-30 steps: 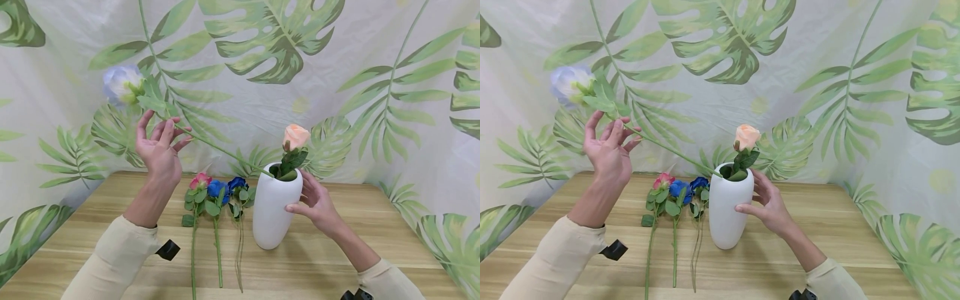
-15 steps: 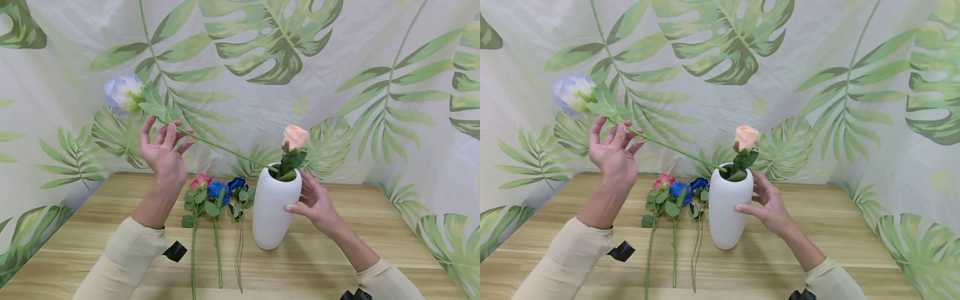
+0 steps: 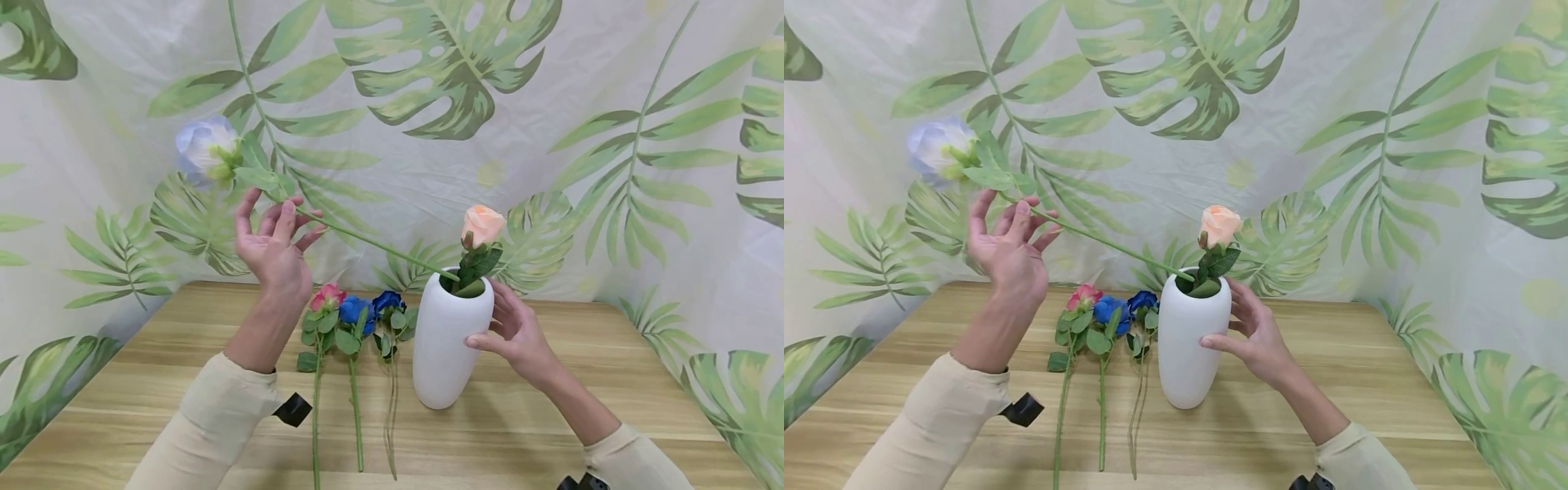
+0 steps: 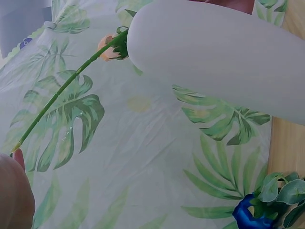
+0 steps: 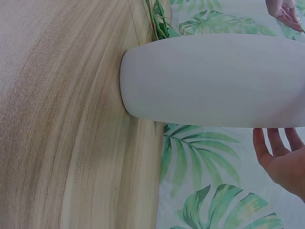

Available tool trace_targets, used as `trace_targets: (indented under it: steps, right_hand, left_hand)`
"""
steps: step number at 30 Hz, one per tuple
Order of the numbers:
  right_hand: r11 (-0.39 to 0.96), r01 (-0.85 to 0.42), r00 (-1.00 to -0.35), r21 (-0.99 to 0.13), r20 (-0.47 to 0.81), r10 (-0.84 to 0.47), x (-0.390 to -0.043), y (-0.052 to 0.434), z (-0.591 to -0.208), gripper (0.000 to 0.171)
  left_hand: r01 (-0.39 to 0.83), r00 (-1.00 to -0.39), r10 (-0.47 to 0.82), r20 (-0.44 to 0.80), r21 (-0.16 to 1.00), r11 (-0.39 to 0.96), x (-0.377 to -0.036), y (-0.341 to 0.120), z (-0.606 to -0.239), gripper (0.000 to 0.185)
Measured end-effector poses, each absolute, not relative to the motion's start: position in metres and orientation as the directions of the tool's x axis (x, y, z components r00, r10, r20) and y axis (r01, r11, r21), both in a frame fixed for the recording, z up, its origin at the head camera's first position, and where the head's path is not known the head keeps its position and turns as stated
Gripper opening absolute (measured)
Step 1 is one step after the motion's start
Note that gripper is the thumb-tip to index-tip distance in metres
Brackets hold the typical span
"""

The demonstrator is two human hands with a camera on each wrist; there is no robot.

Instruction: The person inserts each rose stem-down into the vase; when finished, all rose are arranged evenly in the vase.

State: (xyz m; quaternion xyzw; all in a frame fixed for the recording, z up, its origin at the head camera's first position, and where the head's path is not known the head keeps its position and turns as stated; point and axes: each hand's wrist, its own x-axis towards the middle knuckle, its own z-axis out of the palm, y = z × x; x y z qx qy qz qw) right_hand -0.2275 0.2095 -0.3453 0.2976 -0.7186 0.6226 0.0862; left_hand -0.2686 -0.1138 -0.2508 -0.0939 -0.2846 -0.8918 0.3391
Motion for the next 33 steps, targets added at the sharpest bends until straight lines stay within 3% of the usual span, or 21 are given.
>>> trace_targets:
  steps: [33]
  right_hand:
    - [0.063,-0.535,-0.811,-0.843,0.491,-0.317,-0.227,0.209,-0.345,0.082]
  left_hand:
    - [0.76,-0.648,-0.623,0.437,0.424,-0.493,-0.265,-0.086,-0.269,0.04]
